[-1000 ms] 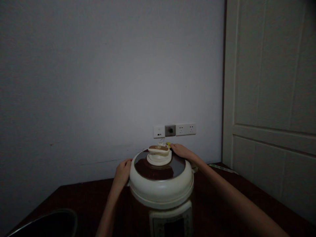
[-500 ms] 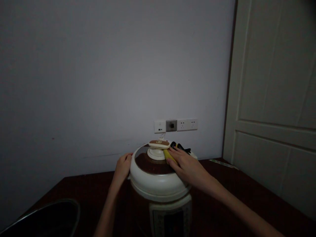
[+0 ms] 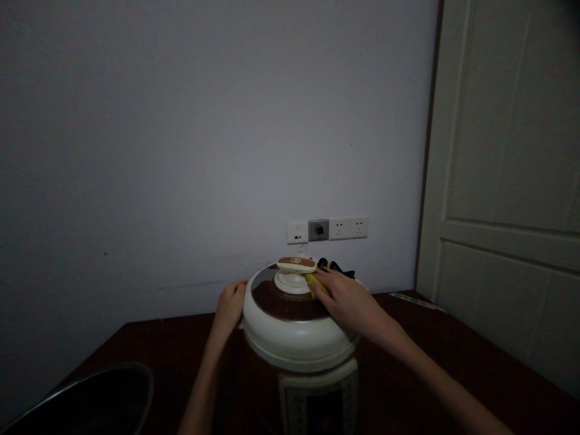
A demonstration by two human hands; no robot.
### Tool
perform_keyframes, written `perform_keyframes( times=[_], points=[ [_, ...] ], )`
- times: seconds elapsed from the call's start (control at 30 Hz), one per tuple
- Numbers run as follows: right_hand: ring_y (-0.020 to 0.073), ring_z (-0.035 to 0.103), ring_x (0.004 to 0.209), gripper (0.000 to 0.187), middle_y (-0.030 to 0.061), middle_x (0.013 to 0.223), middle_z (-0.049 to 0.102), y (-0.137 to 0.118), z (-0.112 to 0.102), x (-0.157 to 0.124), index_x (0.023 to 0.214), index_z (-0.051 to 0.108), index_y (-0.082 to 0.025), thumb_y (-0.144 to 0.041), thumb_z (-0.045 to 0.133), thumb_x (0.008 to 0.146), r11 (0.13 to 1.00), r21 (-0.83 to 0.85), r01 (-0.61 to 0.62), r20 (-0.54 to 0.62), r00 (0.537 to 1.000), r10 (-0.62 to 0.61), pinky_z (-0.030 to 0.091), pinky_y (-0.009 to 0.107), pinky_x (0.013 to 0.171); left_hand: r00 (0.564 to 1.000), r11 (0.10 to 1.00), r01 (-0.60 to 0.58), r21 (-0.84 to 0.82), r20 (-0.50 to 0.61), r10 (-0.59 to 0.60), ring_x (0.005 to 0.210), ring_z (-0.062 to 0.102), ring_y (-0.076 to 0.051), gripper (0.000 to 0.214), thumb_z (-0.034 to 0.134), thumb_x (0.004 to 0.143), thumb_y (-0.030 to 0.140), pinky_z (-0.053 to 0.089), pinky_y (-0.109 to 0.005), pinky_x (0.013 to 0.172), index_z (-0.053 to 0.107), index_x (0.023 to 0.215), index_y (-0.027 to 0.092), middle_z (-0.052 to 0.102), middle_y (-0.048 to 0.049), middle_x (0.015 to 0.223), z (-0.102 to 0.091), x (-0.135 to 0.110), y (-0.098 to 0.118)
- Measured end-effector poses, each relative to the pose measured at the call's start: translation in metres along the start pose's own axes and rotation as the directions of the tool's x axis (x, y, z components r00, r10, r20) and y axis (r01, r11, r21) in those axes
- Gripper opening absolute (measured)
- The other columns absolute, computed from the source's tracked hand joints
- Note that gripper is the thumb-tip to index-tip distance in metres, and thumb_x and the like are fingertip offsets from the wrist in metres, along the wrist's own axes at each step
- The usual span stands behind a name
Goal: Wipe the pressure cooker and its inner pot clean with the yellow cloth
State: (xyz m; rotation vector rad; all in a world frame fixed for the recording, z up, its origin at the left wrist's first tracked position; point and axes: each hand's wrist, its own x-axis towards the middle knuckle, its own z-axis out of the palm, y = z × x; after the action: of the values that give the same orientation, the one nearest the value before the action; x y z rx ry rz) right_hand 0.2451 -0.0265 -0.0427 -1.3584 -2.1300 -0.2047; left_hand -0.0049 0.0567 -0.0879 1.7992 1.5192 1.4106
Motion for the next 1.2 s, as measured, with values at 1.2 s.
perform_keyframes(
  times=[1.2],
  points=[
    [0.0292, 0.054, 0.091, 0.033, 0.0132, 0.087, 0.070, -0.055, 0.004, -0.003, 0.087, 0.069, -0.012, -0.022, 0.038, 0.093, 0.967, -0.228, 0.118, -0.082, 0.987, -0.140, 0.039, 0.042, 0.078, 1.000, 1.000, -0.015, 0.012, 0.010, 0.015, 0.094, 0.064, -0.023, 0.044, 0.037, 0.075, 0.037, 0.045, -0.032, 0.086, 0.071, 0.090, 0.014, 0.072, -0.0108, 0.098, 0.000, 0.003, -0.008]
  ],
)
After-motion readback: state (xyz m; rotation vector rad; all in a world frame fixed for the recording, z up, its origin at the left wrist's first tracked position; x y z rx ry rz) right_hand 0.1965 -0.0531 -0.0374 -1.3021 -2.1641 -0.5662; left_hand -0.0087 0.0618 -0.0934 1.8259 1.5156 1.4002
